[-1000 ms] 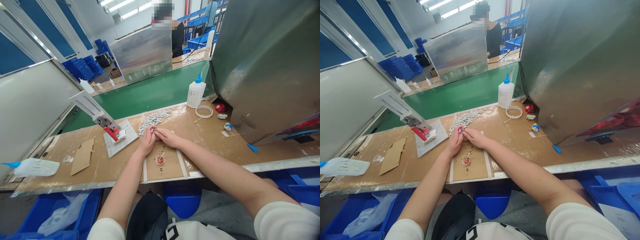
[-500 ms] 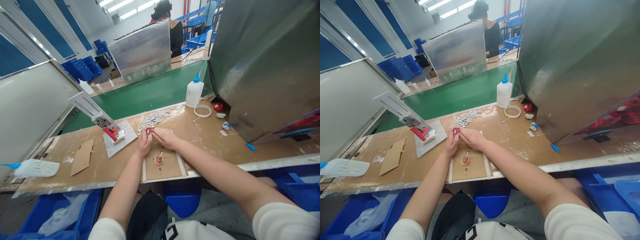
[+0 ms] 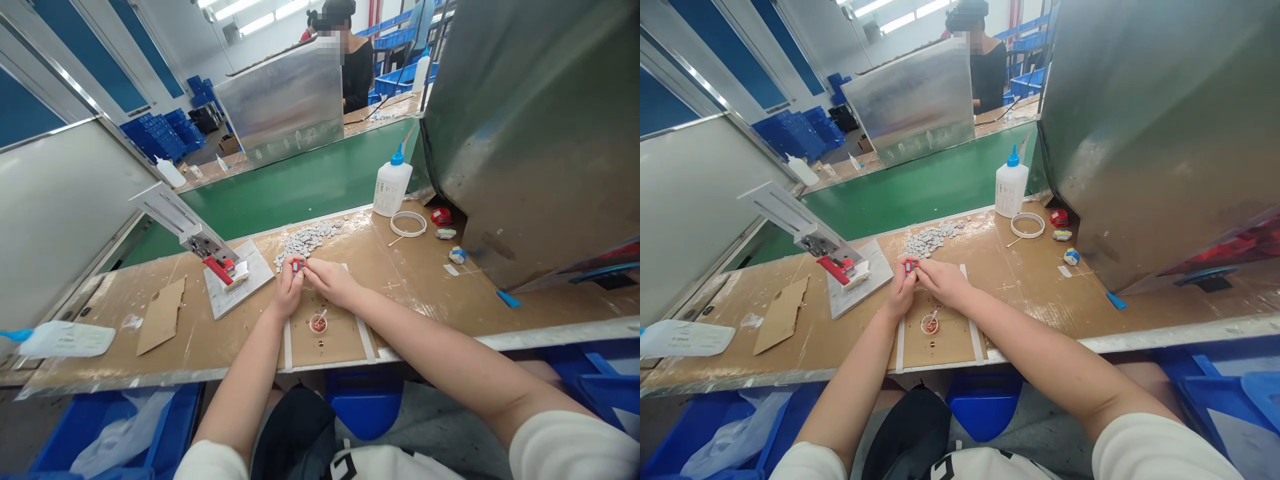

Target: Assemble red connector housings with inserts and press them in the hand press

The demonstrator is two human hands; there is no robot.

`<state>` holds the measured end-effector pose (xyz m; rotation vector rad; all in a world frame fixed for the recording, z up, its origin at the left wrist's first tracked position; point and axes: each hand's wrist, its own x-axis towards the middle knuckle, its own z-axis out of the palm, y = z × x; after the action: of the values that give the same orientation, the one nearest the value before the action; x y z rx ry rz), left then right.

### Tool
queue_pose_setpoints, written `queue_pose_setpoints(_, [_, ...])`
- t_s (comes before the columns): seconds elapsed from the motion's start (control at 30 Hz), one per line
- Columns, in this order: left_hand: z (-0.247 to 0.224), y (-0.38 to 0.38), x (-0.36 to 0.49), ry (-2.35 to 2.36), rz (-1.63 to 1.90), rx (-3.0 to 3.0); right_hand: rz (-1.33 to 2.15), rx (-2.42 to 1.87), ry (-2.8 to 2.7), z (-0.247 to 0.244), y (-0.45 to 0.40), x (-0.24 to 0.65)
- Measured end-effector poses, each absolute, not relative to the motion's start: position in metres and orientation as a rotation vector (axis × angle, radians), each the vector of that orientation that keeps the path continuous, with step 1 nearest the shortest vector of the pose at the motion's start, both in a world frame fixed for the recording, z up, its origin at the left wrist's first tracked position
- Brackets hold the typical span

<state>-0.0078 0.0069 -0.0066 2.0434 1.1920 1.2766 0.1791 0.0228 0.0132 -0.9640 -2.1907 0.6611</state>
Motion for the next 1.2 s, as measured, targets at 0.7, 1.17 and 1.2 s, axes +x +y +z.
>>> queue_pose_setpoints(0.7, [-0.004, 0.004, -0.005, 0.967, 1.473, 2.232, 0.336, -0.790, -2.313, 0.018, 0.018, 0.187])
queue_pose_setpoints(1.17, [0.005, 0.004, -0.008, 0.984, 1.390, 2.371, 0.404, -0.929, -2.363, 0.021, 0.015, 0.187])
queue_pose_setpoints(1.2, [0.005, 0.004, -0.007, 0.993, 1.384, 2.369, 0.438, -0.933, -2.363, 0.022, 0.015, 0.188])
